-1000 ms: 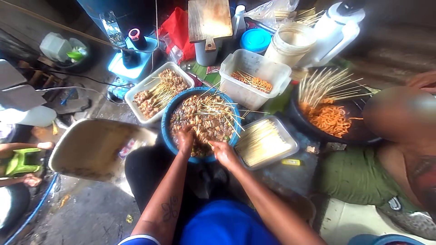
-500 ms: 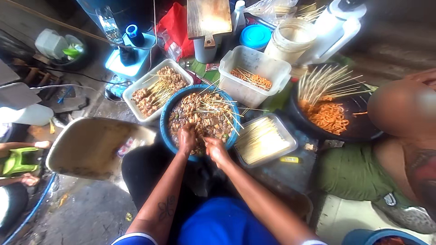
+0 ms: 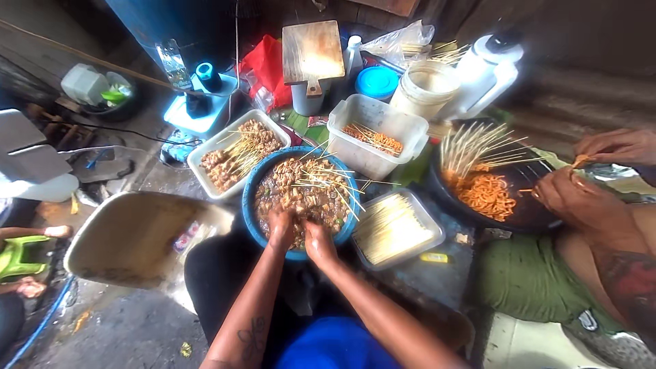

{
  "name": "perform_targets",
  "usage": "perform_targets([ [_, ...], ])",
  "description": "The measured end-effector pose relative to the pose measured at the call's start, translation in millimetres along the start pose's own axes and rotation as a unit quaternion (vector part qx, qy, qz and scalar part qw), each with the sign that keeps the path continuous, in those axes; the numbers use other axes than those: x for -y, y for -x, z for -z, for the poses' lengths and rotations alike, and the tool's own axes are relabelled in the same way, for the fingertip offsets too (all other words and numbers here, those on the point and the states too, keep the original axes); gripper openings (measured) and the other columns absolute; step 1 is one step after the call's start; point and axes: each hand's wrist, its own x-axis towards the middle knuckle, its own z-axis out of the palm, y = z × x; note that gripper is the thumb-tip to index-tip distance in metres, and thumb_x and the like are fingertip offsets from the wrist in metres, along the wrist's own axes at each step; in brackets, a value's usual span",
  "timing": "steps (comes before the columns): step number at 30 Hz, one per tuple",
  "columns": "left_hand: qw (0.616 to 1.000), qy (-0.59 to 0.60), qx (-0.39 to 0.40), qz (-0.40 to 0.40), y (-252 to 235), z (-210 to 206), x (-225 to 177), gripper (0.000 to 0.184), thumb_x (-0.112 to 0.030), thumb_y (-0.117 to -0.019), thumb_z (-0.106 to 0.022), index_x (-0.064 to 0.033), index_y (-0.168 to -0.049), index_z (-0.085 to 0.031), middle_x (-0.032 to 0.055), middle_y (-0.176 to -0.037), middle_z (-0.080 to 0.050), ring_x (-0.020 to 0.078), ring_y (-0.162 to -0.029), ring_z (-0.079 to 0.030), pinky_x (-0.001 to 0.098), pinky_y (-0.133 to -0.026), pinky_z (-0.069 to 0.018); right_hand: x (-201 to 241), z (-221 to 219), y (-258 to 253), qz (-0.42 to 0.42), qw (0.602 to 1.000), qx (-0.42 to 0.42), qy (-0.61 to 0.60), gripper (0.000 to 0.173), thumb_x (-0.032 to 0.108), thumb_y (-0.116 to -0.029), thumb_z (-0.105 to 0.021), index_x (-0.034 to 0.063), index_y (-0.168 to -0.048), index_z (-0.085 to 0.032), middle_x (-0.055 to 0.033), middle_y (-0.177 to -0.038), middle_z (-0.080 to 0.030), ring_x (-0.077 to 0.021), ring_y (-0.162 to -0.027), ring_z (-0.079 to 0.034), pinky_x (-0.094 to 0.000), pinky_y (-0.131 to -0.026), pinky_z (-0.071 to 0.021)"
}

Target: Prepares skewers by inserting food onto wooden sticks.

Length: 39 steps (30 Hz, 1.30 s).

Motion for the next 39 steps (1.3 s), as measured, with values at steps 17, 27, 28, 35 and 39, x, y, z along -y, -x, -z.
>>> perform_targets([
  [17,0.890,-0.448,-0.030,-0.080,-33,62,-37,0.041,-0.019,-0.1037,-0.059,0.0032,-0.139,-0.058,0.0294,-0.137,-0.059,0.0444,-0.127,-0.058,0.0629,-0.107,-0.0438,-55,149,-38,-0.129,0.977,-0.052,0.164,0.032,0.013,-0.1086,-0.048,-0.0114,-0.120,-0.065,-0.0348,-0.122,-0.065,-0.0505,-0.119,-0.062,-0.0661,-0.101,-0.0467],
  [27,0.783,-0.604,0.104,-0.110,13,1,10,0.042,-0.013,-0.0950,-0.067,-0.0045,-0.136,-0.062,0.0258,-0.146,-0.051,0.0438,-0.129,-0.056,0.0595,-0.104,-0.0493,-161,91,-26,-0.399,0.906,-0.117,0.075,0.047,0.016,-0.0995,-0.061,-0.0128,-0.136,-0.051,-0.0337,-0.132,-0.060,-0.0455,-0.123,-0.061,-0.0609,-0.101,-0.0494],
  [28,0.767,-0.612,0.140,-0.132,25,-8,14,0.038,-0.016,-0.0976,-0.065,-0.0073,-0.135,-0.064,0.0236,-0.146,-0.052,0.0433,-0.131,-0.054,0.0598,-0.104,-0.0480,-164,90,-26,-0.399,0.906,-0.131,0.060,0.046,0.016,-0.0992,-0.061,-0.0131,-0.134,-0.053,-0.0341,-0.132,-0.060,-0.0457,-0.123,-0.061,-0.0610,-0.101,-0.0495],
  [35,0.790,-0.576,0.168,-0.126,19,-3,-5,0.027,-0.014,-0.1025,-0.058,-0.0102,-0.126,-0.070,0.0156,-0.129,-0.068,0.0345,-0.119,-0.066,0.0582,-0.101,-0.0514,-171,98,-15,-0.364,0.914,-0.178,-0.037,0.054,0.007,-0.1004,-0.057,-0.0014,-0.150,-0.036,-0.0313,-0.115,-0.068,-0.0448,-0.098,-0.072,-0.0605,-0.085,-0.0571],
  [39,0.799,-0.587,0.070,-0.108,-13,35,-32,0.022,-0.009,-0.0996,-0.060,-0.0068,-0.116,-0.074,0.0191,-0.116,-0.072,0.0384,-0.113,-0.067,0.0611,-0.098,-0.0507,-166,110,-10,-0.344,0.919,-0.188,-0.041,0.061,0.010,-0.0975,-0.067,-0.0022,-0.149,-0.037,-0.0309,-0.113,-0.068,-0.0464,-0.098,-0.071,-0.0631,-0.086,-0.0559],
])
